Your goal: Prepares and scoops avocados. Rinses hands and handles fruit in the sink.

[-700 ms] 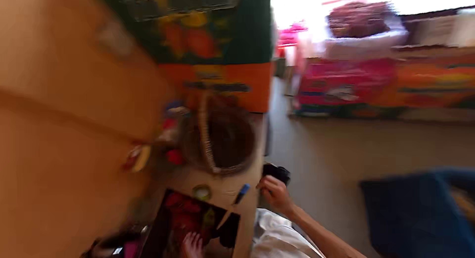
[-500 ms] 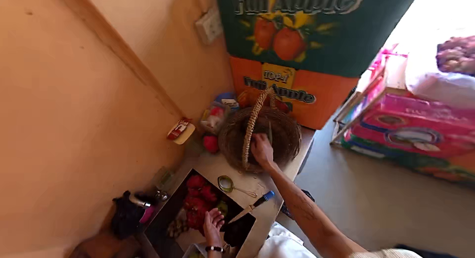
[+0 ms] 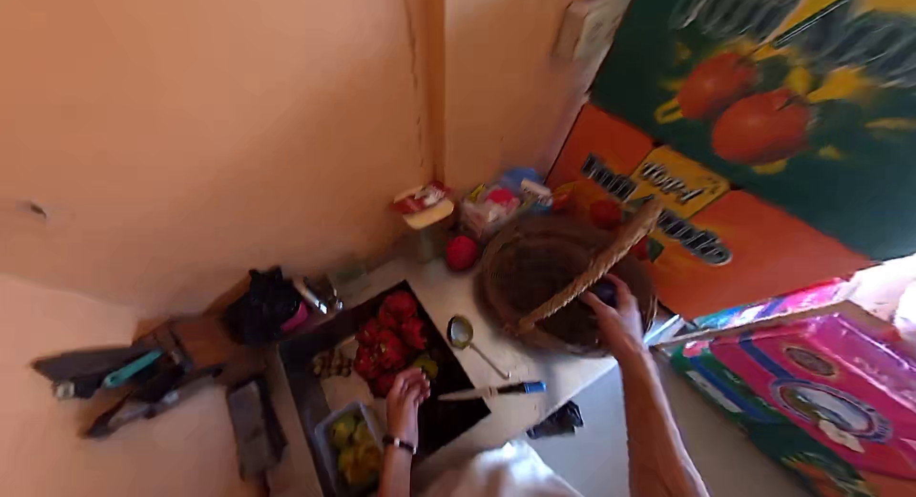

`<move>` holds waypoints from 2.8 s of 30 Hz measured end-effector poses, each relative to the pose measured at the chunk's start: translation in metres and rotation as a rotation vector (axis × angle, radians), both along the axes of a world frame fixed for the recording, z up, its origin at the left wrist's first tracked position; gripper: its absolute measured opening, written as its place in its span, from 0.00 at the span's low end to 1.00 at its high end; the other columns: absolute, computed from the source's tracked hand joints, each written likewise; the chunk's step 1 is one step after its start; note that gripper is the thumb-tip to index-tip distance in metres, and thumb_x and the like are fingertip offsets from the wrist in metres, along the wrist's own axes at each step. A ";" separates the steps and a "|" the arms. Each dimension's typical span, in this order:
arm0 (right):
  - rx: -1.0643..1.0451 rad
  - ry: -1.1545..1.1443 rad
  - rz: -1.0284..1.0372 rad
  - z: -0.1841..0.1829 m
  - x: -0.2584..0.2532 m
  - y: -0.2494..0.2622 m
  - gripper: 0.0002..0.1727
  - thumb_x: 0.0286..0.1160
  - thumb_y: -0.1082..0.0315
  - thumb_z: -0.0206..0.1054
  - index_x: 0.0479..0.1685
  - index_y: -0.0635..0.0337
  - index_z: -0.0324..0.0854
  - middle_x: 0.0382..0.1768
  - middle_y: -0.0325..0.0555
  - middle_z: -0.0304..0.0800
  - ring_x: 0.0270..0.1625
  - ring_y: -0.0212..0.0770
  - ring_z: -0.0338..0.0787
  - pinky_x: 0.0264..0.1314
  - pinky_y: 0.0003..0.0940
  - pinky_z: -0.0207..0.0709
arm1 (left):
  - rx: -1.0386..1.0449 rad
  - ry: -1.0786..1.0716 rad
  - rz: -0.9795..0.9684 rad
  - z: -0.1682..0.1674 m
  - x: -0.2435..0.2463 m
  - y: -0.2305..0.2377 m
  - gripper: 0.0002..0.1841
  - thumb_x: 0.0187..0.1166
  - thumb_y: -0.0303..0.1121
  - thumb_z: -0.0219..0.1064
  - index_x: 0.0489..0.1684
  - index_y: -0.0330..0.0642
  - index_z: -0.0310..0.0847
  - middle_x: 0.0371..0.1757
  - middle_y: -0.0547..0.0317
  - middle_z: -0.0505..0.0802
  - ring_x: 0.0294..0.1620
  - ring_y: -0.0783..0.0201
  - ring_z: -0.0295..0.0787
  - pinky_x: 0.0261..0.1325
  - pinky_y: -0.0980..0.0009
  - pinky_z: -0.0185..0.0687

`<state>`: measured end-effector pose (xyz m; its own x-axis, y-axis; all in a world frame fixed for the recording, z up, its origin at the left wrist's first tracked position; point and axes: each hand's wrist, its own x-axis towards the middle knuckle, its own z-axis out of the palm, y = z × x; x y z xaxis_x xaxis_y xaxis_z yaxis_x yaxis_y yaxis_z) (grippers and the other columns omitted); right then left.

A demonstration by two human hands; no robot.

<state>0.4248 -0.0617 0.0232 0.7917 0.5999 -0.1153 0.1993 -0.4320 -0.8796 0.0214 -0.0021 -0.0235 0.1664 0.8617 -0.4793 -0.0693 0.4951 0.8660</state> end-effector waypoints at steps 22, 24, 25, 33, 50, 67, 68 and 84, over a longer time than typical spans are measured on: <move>-0.270 -0.382 0.985 -0.066 -0.141 -0.073 0.18 0.84 0.69 0.62 0.67 0.68 0.83 0.61 0.67 0.85 0.62 0.64 0.88 0.65 0.58 0.83 | -0.447 -0.772 0.572 0.003 -0.015 0.038 0.23 0.85 0.50 0.41 0.56 0.42 0.72 0.46 0.38 0.89 0.41 0.43 0.90 0.41 0.49 0.88; -0.219 -0.171 0.974 -0.046 -0.159 -0.070 0.21 0.84 0.67 0.56 0.70 0.70 0.77 0.55 0.63 0.86 0.52 0.56 0.91 0.56 0.53 0.86 | -0.445 -0.830 0.623 0.005 -0.019 0.041 0.21 0.87 0.50 0.44 0.52 0.42 0.73 0.45 0.40 0.89 0.42 0.44 0.91 0.43 0.50 0.90; -0.217 -0.066 0.971 -0.037 -0.175 -0.066 0.22 0.83 0.65 0.53 0.70 0.69 0.75 0.47 0.58 0.89 0.44 0.51 0.91 0.50 0.51 0.86 | -0.449 -0.848 0.645 0.005 -0.018 0.041 0.21 0.88 0.50 0.45 0.52 0.41 0.73 0.44 0.41 0.89 0.42 0.45 0.91 0.43 0.50 0.90; -0.245 0.072 0.951 -0.016 -0.266 -0.033 0.32 0.92 0.43 0.43 0.32 0.58 0.83 0.19 0.38 0.76 0.24 0.37 0.80 0.31 0.41 0.74 | -0.494 -0.818 0.733 0.032 0.008 0.042 0.22 0.88 0.50 0.44 0.54 0.40 0.72 0.43 0.41 0.87 0.40 0.47 0.89 0.41 0.53 0.89; -0.347 0.010 0.963 -0.027 -0.279 -0.028 0.32 0.93 0.44 0.41 0.29 0.56 0.80 0.17 0.37 0.73 0.23 0.38 0.79 0.31 0.43 0.73 | -0.513 -0.718 0.799 0.021 -0.002 0.045 0.22 0.87 0.51 0.47 0.58 0.41 0.73 0.50 0.40 0.86 0.46 0.45 0.87 0.47 0.47 0.86; -0.443 -0.021 1.005 -0.011 -0.290 -0.022 0.33 0.94 0.46 0.38 0.29 0.57 0.79 0.19 0.40 0.73 0.26 0.41 0.79 0.35 0.45 0.73 | -0.153 -0.690 0.712 0.006 -0.010 0.037 0.19 0.90 0.45 0.45 0.49 0.44 0.79 0.38 0.51 0.89 0.37 0.55 0.89 0.40 0.57 0.87; -0.427 -0.021 1.004 -0.015 -0.290 -0.023 0.33 0.94 0.46 0.38 0.28 0.57 0.79 0.19 0.40 0.72 0.26 0.41 0.78 0.34 0.45 0.73 | -0.168 -0.686 0.714 0.008 -0.011 0.037 0.18 0.89 0.44 0.46 0.48 0.44 0.80 0.37 0.51 0.89 0.36 0.55 0.89 0.39 0.58 0.87; -0.334 0.028 0.928 0.004 -0.285 -0.013 0.33 0.94 0.46 0.37 0.28 0.57 0.80 0.18 0.38 0.73 0.24 0.38 0.78 0.32 0.42 0.74 | 0.256 -0.525 0.524 0.005 0.013 0.028 0.21 0.89 0.38 0.39 0.65 0.44 0.76 0.46 0.53 0.91 0.44 0.59 0.90 0.48 0.61 0.88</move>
